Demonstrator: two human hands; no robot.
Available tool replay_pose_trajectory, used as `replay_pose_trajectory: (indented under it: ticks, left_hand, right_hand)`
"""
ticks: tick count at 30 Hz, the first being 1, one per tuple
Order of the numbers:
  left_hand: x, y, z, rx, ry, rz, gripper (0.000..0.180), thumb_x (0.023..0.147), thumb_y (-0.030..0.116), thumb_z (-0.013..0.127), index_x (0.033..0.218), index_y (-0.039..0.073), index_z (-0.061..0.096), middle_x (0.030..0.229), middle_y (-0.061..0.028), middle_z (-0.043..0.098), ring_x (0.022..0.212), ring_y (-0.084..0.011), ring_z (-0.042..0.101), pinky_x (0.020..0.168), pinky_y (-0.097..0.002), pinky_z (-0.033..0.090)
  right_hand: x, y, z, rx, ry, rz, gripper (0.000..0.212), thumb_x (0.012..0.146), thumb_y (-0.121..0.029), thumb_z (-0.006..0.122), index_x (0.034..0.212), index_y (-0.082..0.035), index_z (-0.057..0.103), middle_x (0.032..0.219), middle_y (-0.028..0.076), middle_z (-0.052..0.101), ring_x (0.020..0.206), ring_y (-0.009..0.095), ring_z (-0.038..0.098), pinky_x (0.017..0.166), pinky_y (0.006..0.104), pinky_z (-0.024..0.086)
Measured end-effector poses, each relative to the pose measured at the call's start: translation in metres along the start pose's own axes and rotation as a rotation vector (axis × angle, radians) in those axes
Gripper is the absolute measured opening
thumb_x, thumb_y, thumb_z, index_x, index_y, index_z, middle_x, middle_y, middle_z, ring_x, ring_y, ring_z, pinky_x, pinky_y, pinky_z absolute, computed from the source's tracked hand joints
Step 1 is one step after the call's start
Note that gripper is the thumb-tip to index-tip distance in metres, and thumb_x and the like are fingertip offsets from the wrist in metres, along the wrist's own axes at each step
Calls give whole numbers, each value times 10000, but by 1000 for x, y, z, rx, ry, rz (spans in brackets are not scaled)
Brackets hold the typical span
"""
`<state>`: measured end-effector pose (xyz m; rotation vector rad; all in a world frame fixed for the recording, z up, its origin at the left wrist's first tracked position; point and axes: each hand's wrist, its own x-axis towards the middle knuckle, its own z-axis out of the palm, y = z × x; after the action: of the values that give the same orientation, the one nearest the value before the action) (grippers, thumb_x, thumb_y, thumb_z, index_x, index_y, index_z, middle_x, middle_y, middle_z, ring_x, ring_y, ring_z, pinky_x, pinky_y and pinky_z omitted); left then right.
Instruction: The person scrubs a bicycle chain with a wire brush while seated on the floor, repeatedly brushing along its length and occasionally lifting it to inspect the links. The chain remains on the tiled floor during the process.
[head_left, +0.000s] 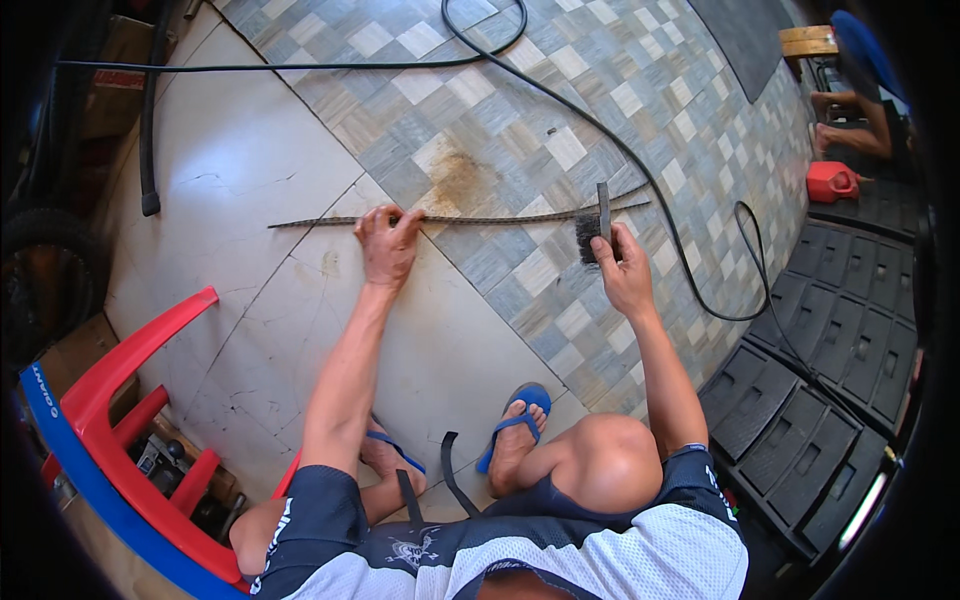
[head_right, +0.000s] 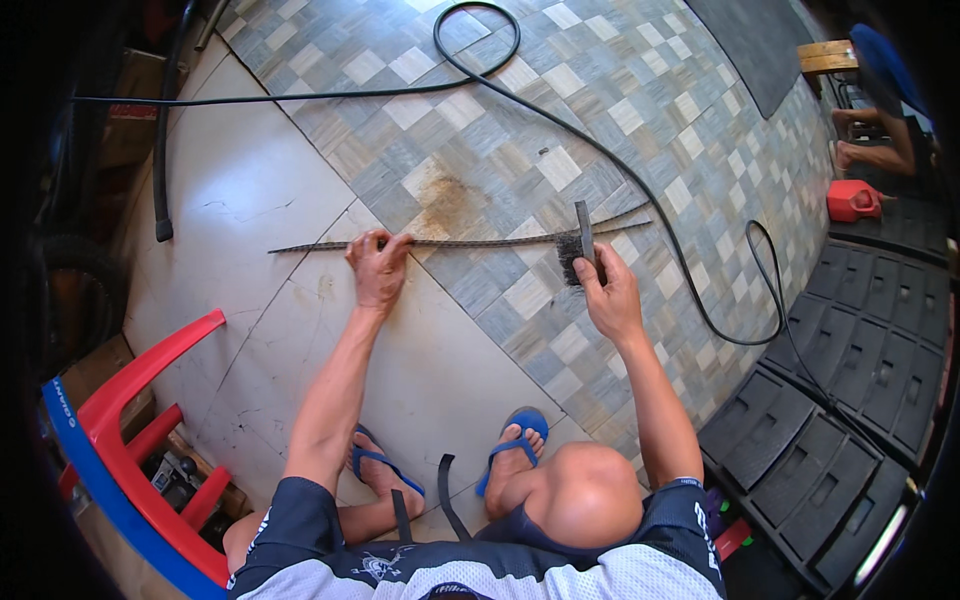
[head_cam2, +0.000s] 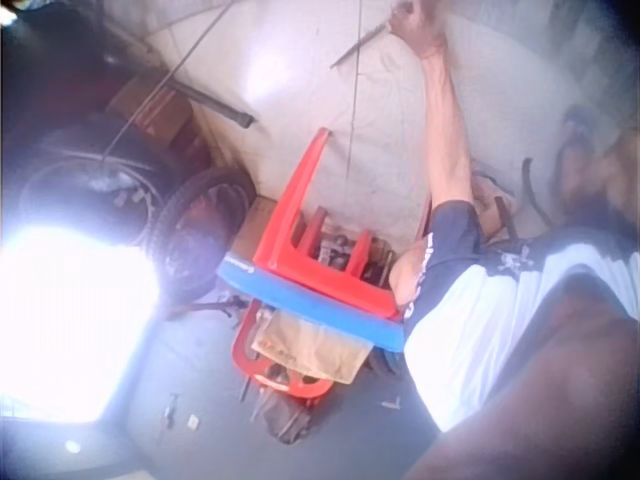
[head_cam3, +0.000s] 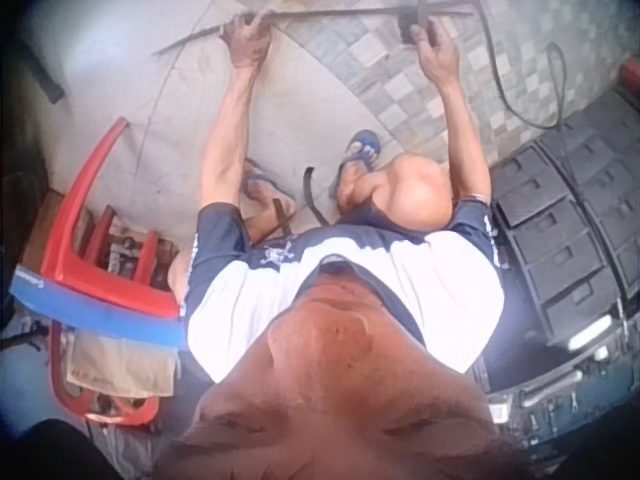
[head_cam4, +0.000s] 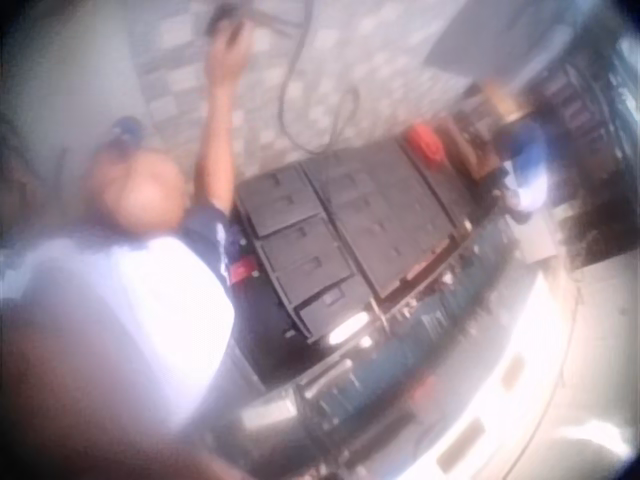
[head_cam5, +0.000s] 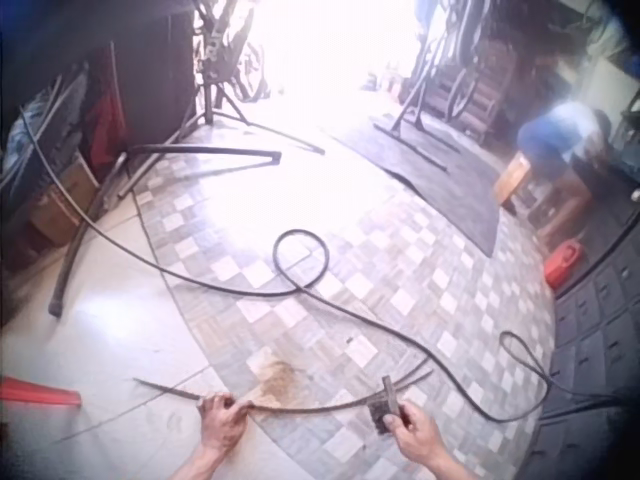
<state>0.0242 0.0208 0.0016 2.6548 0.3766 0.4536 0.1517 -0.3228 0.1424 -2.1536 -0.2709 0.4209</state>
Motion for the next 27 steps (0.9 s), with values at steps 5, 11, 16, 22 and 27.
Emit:
replay_pose_trajectory:
  ticks: [5,11,16,22,27]
  left_hand:
    - [18,47,13,-94,-99,-62,178,895,284,783,1072,276,769,1082,3,623,1158,-242,542,1025,-464,355]
    - [21,-31,-38,-14,-81,-19,548,925,297,761,1448,261,601,1371,-29,570,1301,-278,501,1101,-465,340]
    - [13,-86,-52,55,-53,30,378,935,241,750,1307,260,689,1384,-27,585,1314,-264,509,1118,-453,330]
    - [6,-87,-34,-28,25,-93,195,920,229,764,1114,242,760,1251,-11,620,1244,-248,542,1086,-447,351]
    - [7,-91,-38,-49,36,-91,169,904,214,777,1070,244,771,1157,-2,614,1189,-241,551,1062,-439,365]
  right_hand:
    - [3,-16,4,-196,38,-121,224,1020,-219,691,1172,-55,668,899,62,663,737,186,624,656,343,492]
    - [28,-46,30,-593,9,-405,186,964,-195,728,1100,-71,702,908,105,664,820,294,669,713,409,522]
    - [59,-72,115,-606,-119,-635,164,960,-246,715,1042,-108,680,890,64,631,847,270,650,760,411,498]
    - [81,-34,199,-682,-86,-822,128,1015,-265,631,1005,-139,651,910,42,607,881,236,629,766,393,495]
    - [81,20,58,-952,-120,-626,100,1002,-236,644,1043,-175,711,909,25,668,865,213,660,733,407,506]
